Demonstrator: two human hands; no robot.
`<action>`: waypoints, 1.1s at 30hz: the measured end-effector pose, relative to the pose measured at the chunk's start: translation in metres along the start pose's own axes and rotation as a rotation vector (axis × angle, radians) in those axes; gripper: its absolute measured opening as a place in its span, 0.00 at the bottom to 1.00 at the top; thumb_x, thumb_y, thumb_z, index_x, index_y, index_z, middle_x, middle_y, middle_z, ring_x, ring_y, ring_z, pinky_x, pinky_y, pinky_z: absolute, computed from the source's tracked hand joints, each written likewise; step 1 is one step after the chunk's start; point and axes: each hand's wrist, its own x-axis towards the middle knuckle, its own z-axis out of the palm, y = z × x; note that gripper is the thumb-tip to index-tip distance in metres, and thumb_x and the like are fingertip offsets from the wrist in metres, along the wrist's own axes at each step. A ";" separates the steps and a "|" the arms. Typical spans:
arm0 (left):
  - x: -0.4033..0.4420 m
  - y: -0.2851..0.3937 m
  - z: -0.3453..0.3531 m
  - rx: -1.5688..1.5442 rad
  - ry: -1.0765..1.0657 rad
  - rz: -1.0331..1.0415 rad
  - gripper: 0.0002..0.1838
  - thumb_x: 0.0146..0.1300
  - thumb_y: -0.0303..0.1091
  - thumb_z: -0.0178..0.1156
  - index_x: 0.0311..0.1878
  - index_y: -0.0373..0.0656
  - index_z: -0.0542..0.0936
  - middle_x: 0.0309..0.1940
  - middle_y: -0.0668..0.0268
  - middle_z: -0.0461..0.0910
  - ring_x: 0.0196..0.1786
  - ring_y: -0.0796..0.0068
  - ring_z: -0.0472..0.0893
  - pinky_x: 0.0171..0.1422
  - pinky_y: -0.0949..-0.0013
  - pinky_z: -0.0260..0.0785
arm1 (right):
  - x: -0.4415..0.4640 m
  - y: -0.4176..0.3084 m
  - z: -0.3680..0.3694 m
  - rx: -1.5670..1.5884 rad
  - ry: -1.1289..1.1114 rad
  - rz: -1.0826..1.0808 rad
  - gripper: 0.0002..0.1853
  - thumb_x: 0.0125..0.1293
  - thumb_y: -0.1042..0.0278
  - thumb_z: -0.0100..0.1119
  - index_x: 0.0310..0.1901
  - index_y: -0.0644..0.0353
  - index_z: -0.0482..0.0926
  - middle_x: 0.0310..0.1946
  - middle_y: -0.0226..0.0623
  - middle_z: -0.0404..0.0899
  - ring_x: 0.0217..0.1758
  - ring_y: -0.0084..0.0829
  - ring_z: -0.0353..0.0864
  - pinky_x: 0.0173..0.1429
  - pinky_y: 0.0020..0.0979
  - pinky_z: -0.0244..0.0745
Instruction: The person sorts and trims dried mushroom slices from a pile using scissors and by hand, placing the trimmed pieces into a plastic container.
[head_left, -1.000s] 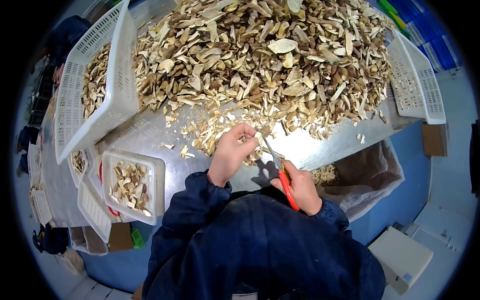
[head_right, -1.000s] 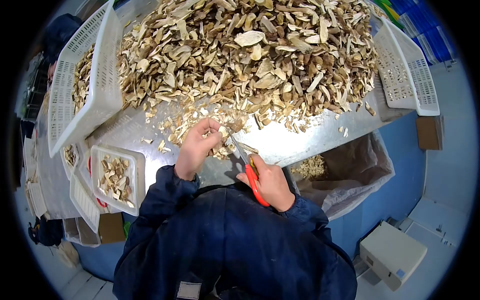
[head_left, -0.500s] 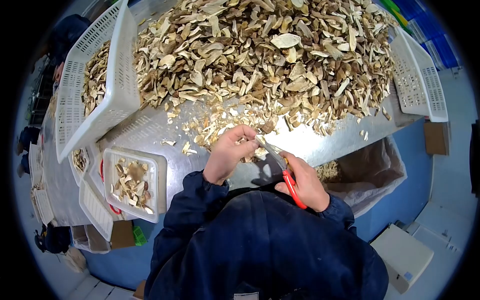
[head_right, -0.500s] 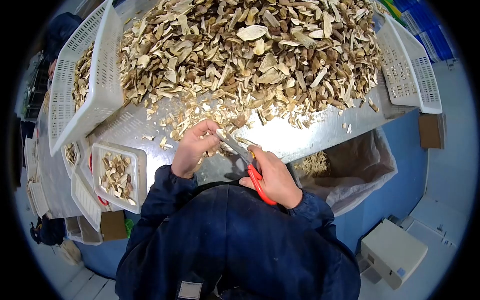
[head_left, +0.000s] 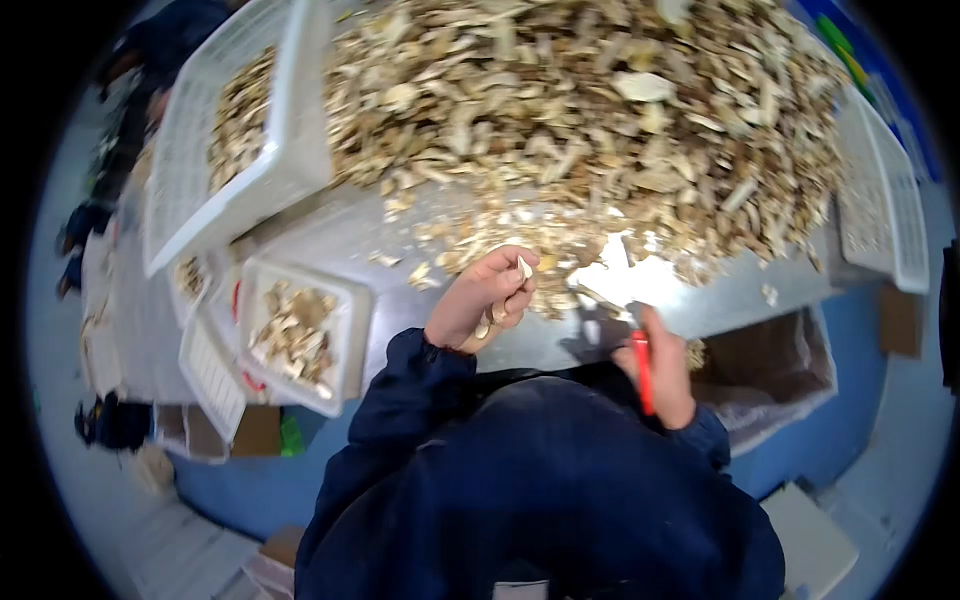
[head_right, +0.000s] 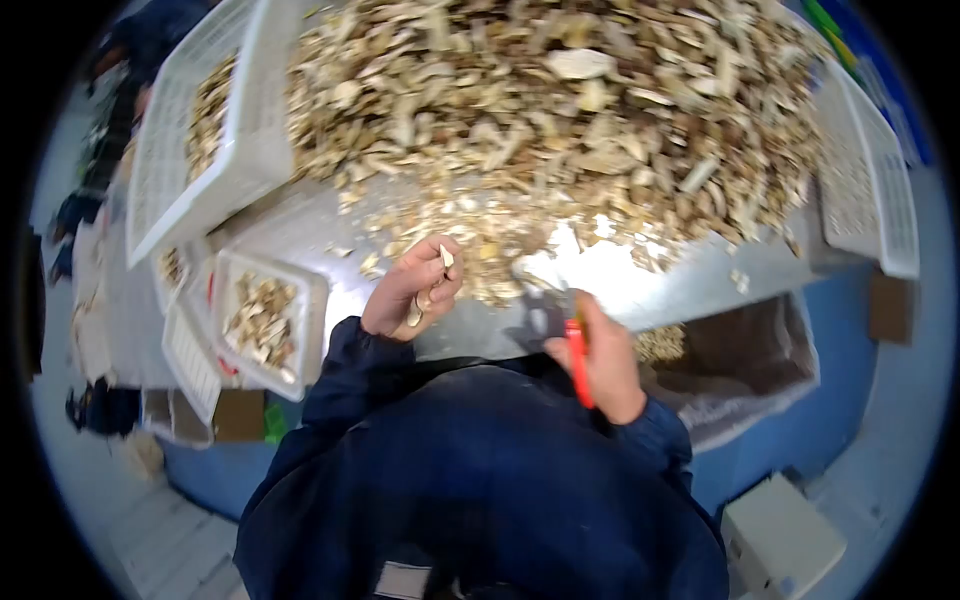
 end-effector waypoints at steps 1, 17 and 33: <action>-0.010 0.005 -0.014 -0.016 0.011 0.061 0.11 0.67 0.32 0.56 0.50 0.42 0.73 0.32 0.68 0.74 0.28 0.85 0.69 0.26 0.81 0.58 | 0.001 0.010 0.000 0.004 0.016 0.024 0.29 0.55 0.60 0.70 0.55 0.63 0.71 0.26 0.47 0.79 0.29 0.45 0.82 0.36 0.36 0.75; -0.185 0.097 -0.167 1.166 1.365 0.664 0.12 0.64 0.32 0.58 0.45 0.34 0.82 0.29 0.70 0.80 0.31 0.78 0.74 0.37 0.71 0.67 | 0.012 0.071 -0.016 0.010 0.383 -0.023 0.22 0.68 0.58 0.56 0.57 0.66 0.72 0.22 0.33 0.64 0.26 0.25 0.62 0.32 0.29 0.64; -0.190 0.046 -0.129 1.728 1.196 0.321 0.09 0.59 0.24 0.59 0.43 0.38 0.80 0.33 0.64 0.75 0.33 0.69 0.78 0.39 0.67 0.71 | 0.023 0.052 -0.006 0.051 0.350 -0.069 0.20 0.66 0.65 0.56 0.57 0.64 0.72 0.21 0.31 0.61 0.25 0.25 0.61 0.30 0.29 0.61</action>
